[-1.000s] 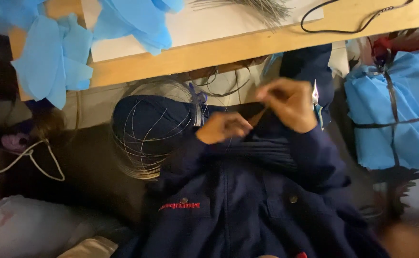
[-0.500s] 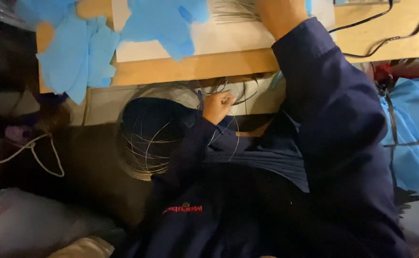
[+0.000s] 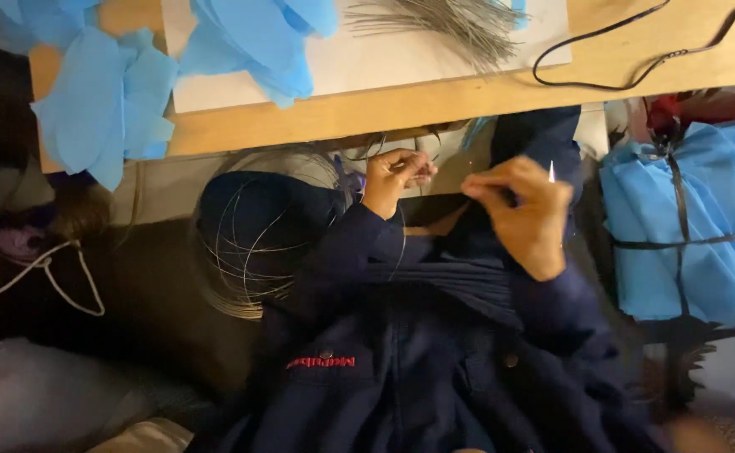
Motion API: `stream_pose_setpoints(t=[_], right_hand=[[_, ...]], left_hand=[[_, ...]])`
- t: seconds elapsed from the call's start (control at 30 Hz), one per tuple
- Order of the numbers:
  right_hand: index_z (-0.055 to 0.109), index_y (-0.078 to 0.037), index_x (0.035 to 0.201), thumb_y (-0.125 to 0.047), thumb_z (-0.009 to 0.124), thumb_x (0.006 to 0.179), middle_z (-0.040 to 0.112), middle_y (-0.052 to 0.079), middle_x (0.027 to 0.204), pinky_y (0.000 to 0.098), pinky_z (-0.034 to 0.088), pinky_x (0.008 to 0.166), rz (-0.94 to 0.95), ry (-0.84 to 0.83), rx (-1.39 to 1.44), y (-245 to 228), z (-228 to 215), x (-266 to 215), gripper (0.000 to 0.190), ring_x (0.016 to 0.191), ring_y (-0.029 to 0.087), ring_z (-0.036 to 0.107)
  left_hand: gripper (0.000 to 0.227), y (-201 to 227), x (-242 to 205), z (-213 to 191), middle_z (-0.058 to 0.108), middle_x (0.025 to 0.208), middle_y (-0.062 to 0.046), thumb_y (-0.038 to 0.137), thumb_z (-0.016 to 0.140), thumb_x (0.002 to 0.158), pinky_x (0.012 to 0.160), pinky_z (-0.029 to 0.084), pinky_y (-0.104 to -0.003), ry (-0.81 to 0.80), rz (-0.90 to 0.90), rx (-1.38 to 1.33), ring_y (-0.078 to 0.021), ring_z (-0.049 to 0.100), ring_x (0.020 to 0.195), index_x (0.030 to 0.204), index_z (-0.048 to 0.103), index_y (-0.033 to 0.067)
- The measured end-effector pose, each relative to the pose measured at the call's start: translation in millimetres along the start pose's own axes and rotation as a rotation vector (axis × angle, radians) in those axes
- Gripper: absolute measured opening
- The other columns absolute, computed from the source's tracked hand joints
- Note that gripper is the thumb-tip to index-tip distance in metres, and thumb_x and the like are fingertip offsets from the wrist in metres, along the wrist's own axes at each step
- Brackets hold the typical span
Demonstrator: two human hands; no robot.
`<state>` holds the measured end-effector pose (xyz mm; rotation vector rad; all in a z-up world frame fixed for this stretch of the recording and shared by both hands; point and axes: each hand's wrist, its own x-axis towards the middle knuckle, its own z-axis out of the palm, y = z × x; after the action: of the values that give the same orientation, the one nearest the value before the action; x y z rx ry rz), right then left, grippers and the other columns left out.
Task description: Preparing wire frames by pulling thin wire from a coil and cutting it into segments using pliers.
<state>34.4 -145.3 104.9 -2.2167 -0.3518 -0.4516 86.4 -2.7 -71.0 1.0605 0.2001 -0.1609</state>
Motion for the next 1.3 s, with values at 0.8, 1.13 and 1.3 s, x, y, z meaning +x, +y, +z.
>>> stream_pose_setpoints(t=[0.8, 1.13, 1.3], right_hand=[[0.069, 0.0, 0.08, 0.004, 0.068, 0.075, 0.057, 0.016, 0.066, 0.0262, 0.04, 0.04, 0.152, 0.051, 0.24, 27, 29, -43, 0.007, 0.057, 0.035, 0.056], [0.069, -0.001, 0.085, 0.0, 0.069, 0.076, 0.059, 0.013, 0.071, 0.0285, 0.043, 0.047, 0.113, 0.028, 0.204, 36, 38, -44, 0.009, 0.06, 0.032, 0.058], [0.067, 0.001, 0.084, -0.006, 0.07, 0.076, 0.064, 0.013, 0.081, 0.0263, 0.045, 0.061, 0.315, 0.04, 0.621, 47, 71, -49, 0.011, 0.077, 0.019, 0.062]], left_hand=[[0.004, 62, -47, 38, 0.067, 0.079, -0.012, 0.002, 0.067, 0.077, 0.055, 0.057, -0.032, -0.246, 0.157, 0.301, -0.0194, 0.066, 0.07, 0.078, 0.068, -0.0018], [0.006, 70, -50, 41, 0.067, 0.071, -0.009, 0.007, 0.069, 0.075, 0.06, 0.055, -0.03, -0.225, 0.392, 0.46, -0.0197, 0.065, 0.072, 0.072, 0.067, 0.0025], [0.006, 77, -54, 40, 0.068, 0.077, -0.009, 0.011, 0.07, 0.076, 0.066, 0.053, -0.029, -0.137, 0.435, 0.514, -0.0209, 0.064, 0.081, 0.075, 0.068, 0.0056]])
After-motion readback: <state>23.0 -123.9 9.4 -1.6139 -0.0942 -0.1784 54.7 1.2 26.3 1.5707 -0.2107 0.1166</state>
